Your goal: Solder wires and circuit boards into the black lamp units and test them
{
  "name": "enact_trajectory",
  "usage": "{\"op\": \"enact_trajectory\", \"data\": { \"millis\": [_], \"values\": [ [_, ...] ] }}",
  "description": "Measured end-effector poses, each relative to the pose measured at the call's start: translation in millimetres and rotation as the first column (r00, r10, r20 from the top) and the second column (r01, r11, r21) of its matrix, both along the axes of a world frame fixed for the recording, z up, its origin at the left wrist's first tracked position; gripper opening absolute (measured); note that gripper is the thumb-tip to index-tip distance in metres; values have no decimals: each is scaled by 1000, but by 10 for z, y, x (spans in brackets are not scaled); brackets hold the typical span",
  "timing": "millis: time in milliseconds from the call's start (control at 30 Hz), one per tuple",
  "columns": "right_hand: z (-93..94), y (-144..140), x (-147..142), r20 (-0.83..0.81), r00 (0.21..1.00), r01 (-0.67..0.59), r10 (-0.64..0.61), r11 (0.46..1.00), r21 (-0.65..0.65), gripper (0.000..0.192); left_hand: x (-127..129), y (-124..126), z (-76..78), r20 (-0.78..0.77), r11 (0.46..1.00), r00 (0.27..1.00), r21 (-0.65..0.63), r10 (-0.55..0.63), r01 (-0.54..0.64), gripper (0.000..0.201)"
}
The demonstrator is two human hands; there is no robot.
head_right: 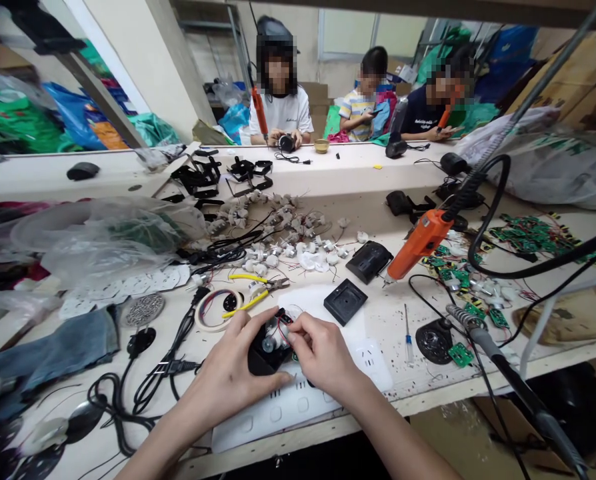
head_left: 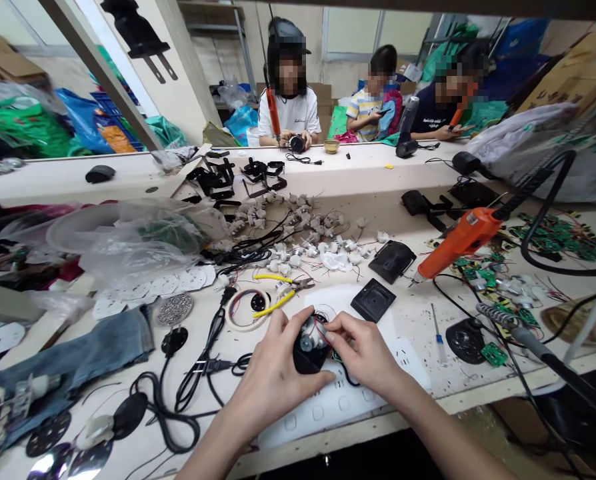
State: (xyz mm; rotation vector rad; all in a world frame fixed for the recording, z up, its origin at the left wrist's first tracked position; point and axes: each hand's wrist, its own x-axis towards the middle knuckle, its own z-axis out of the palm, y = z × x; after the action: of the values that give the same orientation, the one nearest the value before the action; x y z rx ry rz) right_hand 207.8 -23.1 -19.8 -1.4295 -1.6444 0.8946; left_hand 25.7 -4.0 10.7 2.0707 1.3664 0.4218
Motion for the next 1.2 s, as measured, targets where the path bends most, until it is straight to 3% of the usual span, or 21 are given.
{"op": "enact_trajectory", "data": {
  "millis": [167,467,633,833,933,1033,1100,1200],
  "values": [
    [7,27,28,17,999,-34,34,998,55,13,43,19,40,-30,1000,999,-7,-13,12,67],
    [-71,-23,-29,98,994,-65,45,976,206,20,33,-40,-75,15,998,999,34,42,-43,65],
    [-71,-62,-62,128,992,-50,16,964,262,17,10,-77,-124,48,998,998,48,45,-47,67],
    [-100,-163,-94,113,993,-14,-26,942,336,16,-59,-147,-125,168,997,984,-56,67,-58,82],
    [-71,-168,-55,80,996,15,-45,939,344,16,-90,-153,-100,369,982,918,-172,141,-82,91],
    [-12,-134,-3,46,997,41,-59,943,330,15,-96,-146,-48,553,912,785,-408,279,-36,88],
    [24,-114,20,34,998,45,-60,944,328,14,-79,-146,0,607,861,707,-508,362,-5,84],
    [56,-108,33,29,998,41,-54,941,336,14,-40,-157,73,639,827,632,-562,438,-5,78]
  ]
}}
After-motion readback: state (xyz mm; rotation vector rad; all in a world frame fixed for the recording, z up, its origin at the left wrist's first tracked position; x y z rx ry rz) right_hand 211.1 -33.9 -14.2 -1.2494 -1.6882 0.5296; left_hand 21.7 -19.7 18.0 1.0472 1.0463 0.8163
